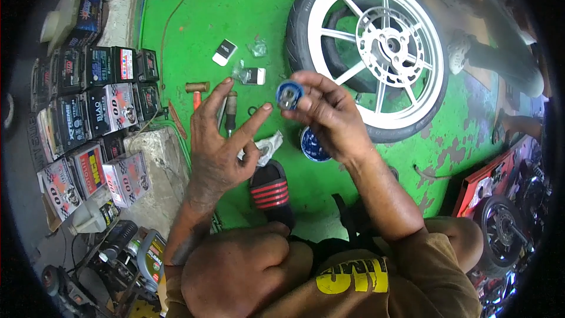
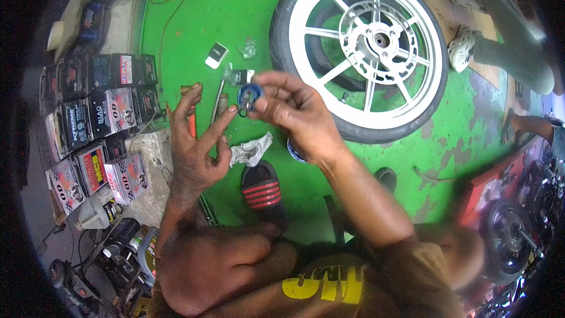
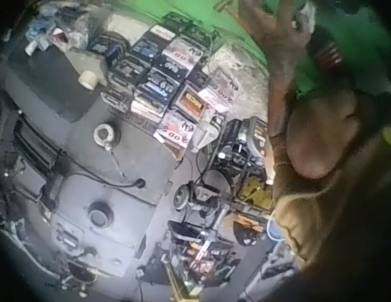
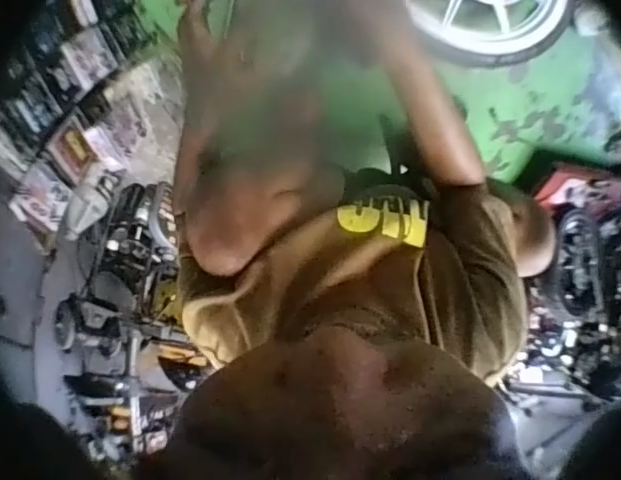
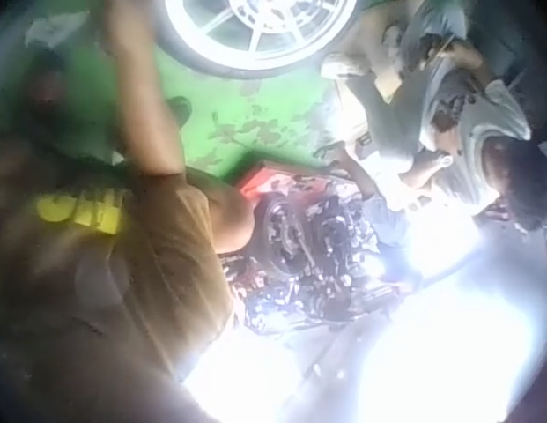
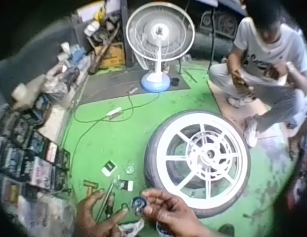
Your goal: Applying grease to a wheel bearing and installing it into a motorcycle wheel using a hammer and punch.
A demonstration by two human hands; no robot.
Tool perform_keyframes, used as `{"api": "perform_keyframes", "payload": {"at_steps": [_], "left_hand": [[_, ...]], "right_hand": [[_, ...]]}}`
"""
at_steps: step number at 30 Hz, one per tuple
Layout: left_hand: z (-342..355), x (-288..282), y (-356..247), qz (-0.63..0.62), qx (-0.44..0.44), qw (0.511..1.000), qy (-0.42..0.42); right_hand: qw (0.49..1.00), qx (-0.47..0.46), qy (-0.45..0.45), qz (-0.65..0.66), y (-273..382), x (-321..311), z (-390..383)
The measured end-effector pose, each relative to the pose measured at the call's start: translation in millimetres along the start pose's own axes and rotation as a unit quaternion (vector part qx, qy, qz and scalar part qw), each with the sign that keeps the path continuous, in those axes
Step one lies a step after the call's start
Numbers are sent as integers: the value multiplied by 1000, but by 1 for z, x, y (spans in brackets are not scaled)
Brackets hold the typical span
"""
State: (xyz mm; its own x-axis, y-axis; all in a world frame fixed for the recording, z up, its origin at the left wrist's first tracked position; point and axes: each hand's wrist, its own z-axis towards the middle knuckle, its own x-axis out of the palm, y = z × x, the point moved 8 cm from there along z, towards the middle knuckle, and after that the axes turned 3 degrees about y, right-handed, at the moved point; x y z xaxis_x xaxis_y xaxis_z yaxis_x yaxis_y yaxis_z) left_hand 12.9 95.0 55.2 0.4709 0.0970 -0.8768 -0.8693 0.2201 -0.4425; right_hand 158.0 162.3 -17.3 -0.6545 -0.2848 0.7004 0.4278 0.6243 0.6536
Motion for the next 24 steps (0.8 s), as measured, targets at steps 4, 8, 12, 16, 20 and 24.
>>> {"api": "perform_keyframes", "payload": {"at_steps": [4, 8, 12, 16, 20, 24], "left_hand": [[-6, 22, 7, -126, -47, 988, 74], [-17, 89, -27, -115, 25, 972, 205], [-29, 144, -43, -82, 44, 958, 271], [-26, 173, -56, 16, 65, 945, 319], [-25, 184, -56, 86, 32, 944, 317], [-19, 182, -62, 94, 15, 922, 375]], "right_hand": [[998, -62, -3, -3, 36, 1, 2], [996, -85, 9, 28, 60, -13, -1], [995, -99, 1, 24, 67, -21, -8], [996, -87, -15, 23, 64, -27, -16], [996, -84, -6, 22, 66, -27, -20], [996, -92, 3, -3, 71, -34, -21]]}}
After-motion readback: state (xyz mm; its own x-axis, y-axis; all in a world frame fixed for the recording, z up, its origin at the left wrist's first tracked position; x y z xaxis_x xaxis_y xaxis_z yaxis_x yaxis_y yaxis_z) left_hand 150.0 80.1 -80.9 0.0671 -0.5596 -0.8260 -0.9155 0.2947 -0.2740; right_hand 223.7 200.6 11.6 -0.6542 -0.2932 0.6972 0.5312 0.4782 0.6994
